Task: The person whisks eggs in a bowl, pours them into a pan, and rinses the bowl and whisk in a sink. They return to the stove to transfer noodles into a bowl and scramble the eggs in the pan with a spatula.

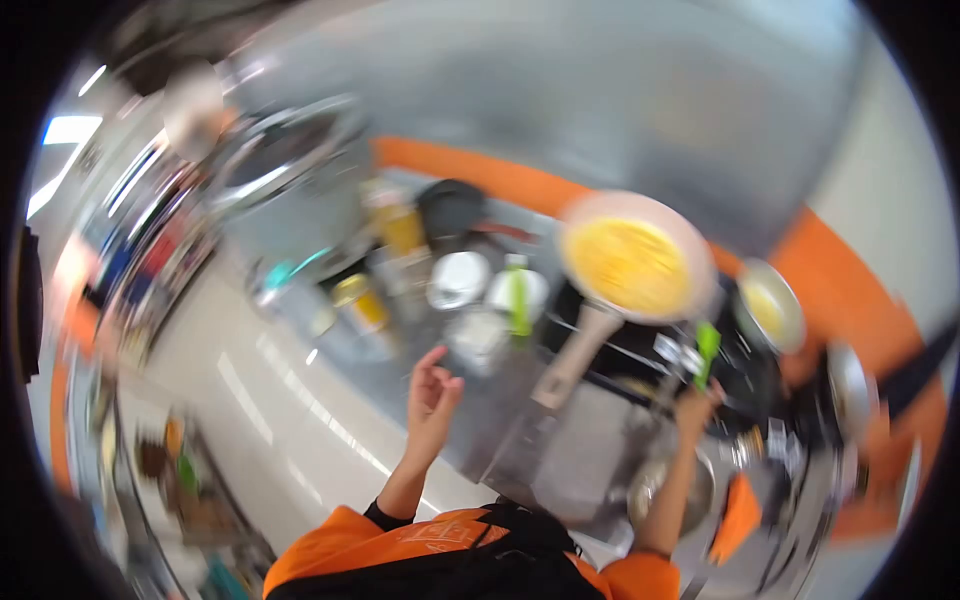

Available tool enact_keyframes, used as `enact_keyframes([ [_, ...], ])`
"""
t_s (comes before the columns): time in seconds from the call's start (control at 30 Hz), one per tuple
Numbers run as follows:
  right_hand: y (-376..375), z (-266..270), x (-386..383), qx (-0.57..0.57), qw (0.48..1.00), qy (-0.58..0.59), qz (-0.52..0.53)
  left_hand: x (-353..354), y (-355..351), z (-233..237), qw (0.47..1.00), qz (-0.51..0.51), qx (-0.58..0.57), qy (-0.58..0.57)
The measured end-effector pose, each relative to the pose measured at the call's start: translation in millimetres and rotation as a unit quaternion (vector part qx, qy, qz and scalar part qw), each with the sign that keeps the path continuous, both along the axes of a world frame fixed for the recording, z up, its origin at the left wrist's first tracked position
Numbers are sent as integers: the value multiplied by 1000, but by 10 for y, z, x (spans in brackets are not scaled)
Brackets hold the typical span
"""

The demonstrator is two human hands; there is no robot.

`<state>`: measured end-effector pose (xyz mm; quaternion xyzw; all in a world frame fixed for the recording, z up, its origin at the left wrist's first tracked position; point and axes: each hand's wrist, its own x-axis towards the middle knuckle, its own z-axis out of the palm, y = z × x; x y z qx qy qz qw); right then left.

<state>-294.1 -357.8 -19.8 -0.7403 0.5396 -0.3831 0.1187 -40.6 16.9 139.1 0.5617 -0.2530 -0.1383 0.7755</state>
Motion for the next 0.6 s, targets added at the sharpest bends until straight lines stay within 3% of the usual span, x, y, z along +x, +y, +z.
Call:
enact_keyframes([
  [0.03,-28,-12,-11,18,995,-91,26,-20,194,91,999,30,-9,33],
  [0.07,-274,-229,-110,20,997,-60,33,-54,401,159,997,83,1,-3],
  [0.1,-284,-127,-139,67,989,-105,79,-117,648,287,990,132,28,-34],
  [0.13,-136,168,-120,131,986,-75,71,-149,924,286,975,206,51,-62],
  [0.17,-371,-68,-247,53,992,-45,104,-221,1211,273,955,271,80,-88],
  [0.2,-421,-28,-345,96,982,-57,154,-341,1491,333,933,334,87,-103],
  [0.3,-563,107,-418,16,974,33,222,-937,2288,474,822,523,176,-138],
  [0.37,-277,445,-262,-39,968,31,245,-1481,2758,693,662,628,354,-205],
  [0.43,125,816,-134,-88,958,11,272,-2004,3200,904,386,707,542,-242],
  [0.5,520,1171,-97,-114,946,-10,302,-2209,3707,1000,199,758,599,-161],
  [0.57,903,1483,-84,-124,940,-14,319,-2162,4492,706,80,639,753,-135],
  [0.6,1078,1621,-68,-139,924,-21,354,-2030,4686,567,-11,533,844,-67],
])
